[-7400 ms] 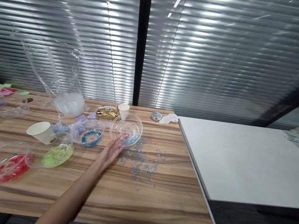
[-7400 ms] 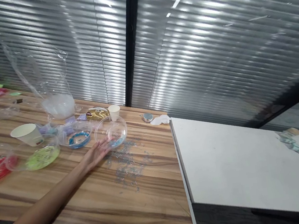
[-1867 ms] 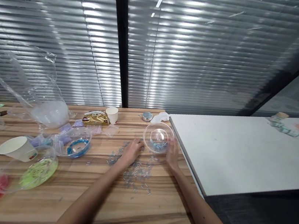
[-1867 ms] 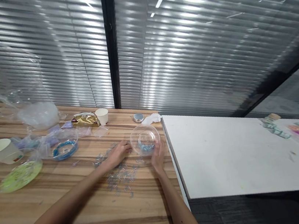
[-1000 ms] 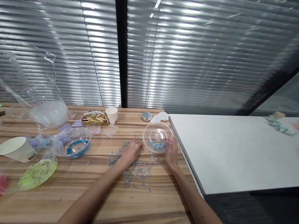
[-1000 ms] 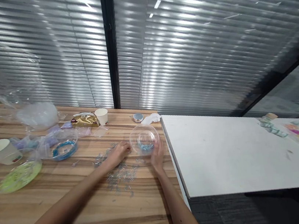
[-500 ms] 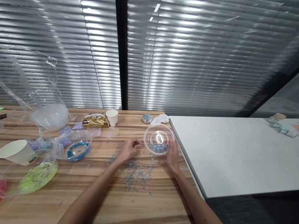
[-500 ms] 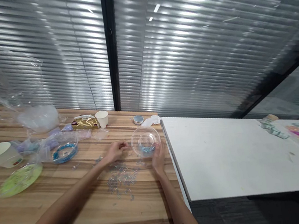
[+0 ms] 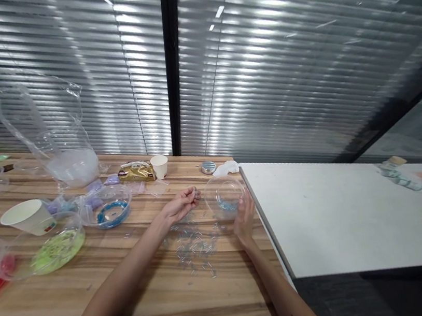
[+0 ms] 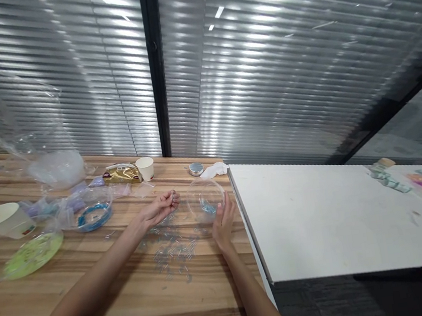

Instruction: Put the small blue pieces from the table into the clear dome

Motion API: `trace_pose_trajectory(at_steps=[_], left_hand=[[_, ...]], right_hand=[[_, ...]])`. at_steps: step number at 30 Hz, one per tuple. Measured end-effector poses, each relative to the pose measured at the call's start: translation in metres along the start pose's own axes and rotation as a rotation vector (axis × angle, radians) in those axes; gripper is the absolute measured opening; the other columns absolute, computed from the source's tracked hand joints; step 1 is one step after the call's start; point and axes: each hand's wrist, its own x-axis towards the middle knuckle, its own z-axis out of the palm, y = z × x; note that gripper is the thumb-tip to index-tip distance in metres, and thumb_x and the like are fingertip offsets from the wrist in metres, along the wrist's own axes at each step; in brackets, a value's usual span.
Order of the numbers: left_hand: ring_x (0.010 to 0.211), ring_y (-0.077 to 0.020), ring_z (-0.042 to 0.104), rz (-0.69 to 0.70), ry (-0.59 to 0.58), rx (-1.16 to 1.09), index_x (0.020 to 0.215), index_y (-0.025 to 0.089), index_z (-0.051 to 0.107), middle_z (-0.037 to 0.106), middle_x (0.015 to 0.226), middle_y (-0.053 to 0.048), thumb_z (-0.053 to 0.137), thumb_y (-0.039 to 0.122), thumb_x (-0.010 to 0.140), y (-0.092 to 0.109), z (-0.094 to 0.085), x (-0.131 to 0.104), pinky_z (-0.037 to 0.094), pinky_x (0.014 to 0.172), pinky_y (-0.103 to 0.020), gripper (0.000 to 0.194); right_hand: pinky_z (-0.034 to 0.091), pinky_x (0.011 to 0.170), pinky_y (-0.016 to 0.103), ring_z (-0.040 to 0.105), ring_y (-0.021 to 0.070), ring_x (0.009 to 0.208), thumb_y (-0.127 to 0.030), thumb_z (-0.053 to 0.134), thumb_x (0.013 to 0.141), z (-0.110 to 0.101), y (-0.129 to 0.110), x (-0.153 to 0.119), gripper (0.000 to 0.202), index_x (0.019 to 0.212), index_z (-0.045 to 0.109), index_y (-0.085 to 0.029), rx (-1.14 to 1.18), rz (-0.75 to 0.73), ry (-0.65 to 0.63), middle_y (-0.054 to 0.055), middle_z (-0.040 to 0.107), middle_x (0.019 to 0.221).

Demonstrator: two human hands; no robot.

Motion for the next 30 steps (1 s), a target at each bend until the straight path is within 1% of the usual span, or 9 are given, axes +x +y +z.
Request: trace_pose_trajectory(at_steps=[3,6,8,10,15,18,22,26,30], left_hand=[[0.070,-0.0108,0.053,0.062,0.066,0.049,0.084,0.013,0.054,0.056,0.080,-0.005,0.065,0.035,0.078,-0.002,0.006,0.001,0.045,0.067,-0.023,0.025],[0.075,-0.0136,0.055,0.144,0.171,0.149,0.089,0.013,0.055,0.059,0.084,-0.006,0.062,0.039,0.078,-0.006,0.013,0.001,0.046,0.070,-0.025,0.029],[0.079,-0.0162,0.055,0.200,0.233,0.245,0.087,0.013,0.058,0.061,0.085,-0.006,0.060,0.037,0.079,-0.009,0.018,0.000,0.046,0.074,-0.028,0.025],[0.083,-0.0184,0.056,0.253,0.261,0.351,0.083,0.014,0.061,0.063,0.086,-0.006,0.059,0.031,0.080,-0.010,0.023,-0.003,0.045,0.079,-0.031,0.017],[0.082,-0.0186,0.058,0.347,0.226,0.538,0.079,0.016,0.065,0.066,0.083,-0.004,0.058,0.019,0.080,-0.009,0.031,-0.010,0.045,0.081,-0.031,0.008],[0.082,-0.0179,0.060,0.398,0.201,0.618,0.080,0.016,0.067,0.067,0.084,-0.004,0.057,0.015,0.082,-0.007,0.030,-0.011,0.046,0.080,-0.029,0.010],[0.087,-0.0180,0.062,0.474,0.170,0.751,0.089,0.016,0.068,0.069,0.093,-0.005,0.054,0.013,0.085,-0.005,0.026,-0.010,0.047,0.082,-0.029,0.014],[0.084,-0.0175,0.063,0.457,0.154,0.798,0.090,0.015,0.068,0.069,0.090,-0.005,0.059,0.016,0.084,-0.002,0.022,-0.009,0.047,0.078,-0.028,0.011],[0.079,-0.0164,0.061,0.442,0.169,0.783,0.086,0.014,0.068,0.068,0.085,-0.005,0.064,0.017,0.080,0.005,0.017,-0.008,0.047,0.073,-0.025,0.008]], right_hand=[[0.028,0.102,0.047,0.040,0.0265,0.121,-0.044,0.025,0.093,0.004,-0.006,-0.005,0.051,0.136,0.037,-0.019,0.005,-0.046,-0.031,0.015,0.046,0.128],[0.030,0.100,0.047,0.041,0.0255,0.120,-0.043,0.024,0.093,0.008,-0.010,-0.010,0.051,0.137,0.035,-0.020,0.028,-0.060,-0.081,0.014,0.045,0.129],[0.031,0.100,0.048,0.041,0.0254,0.120,-0.043,0.024,0.093,0.010,-0.012,-0.013,0.050,0.137,0.036,-0.021,0.037,-0.071,-0.104,0.013,0.045,0.129],[0.031,0.099,0.049,0.041,0.0253,0.120,-0.044,0.023,0.093,0.011,-0.013,-0.015,0.050,0.136,0.037,-0.023,0.040,-0.082,-0.121,0.012,0.046,0.129],[0.035,0.097,0.048,0.045,0.0241,0.115,-0.045,0.025,0.093,0.011,-0.012,-0.017,0.048,0.136,0.037,-0.026,0.058,-0.071,-0.147,0.011,0.048,0.125],[0.034,0.098,0.048,0.044,0.0241,0.115,-0.045,0.025,0.093,0.011,-0.011,-0.016,0.048,0.135,0.038,-0.025,0.068,-0.071,-0.153,0.011,0.049,0.124],[0.036,0.096,0.046,0.046,0.0236,0.113,-0.043,0.025,0.093,0.010,-0.011,-0.016,0.047,0.134,0.040,-0.024,0.083,-0.077,-0.150,0.011,0.050,0.120],[0.035,0.096,0.045,0.047,0.0230,0.111,-0.044,0.026,0.093,0.009,-0.010,-0.015,0.048,0.133,0.042,-0.022,0.079,-0.072,-0.148,0.011,0.051,0.117],[0.034,0.097,0.044,0.047,0.0226,0.112,-0.044,0.025,0.093,0.006,-0.009,-0.013,0.049,0.134,0.041,-0.022,0.074,-0.068,-0.143,0.011,0.050,0.122]])
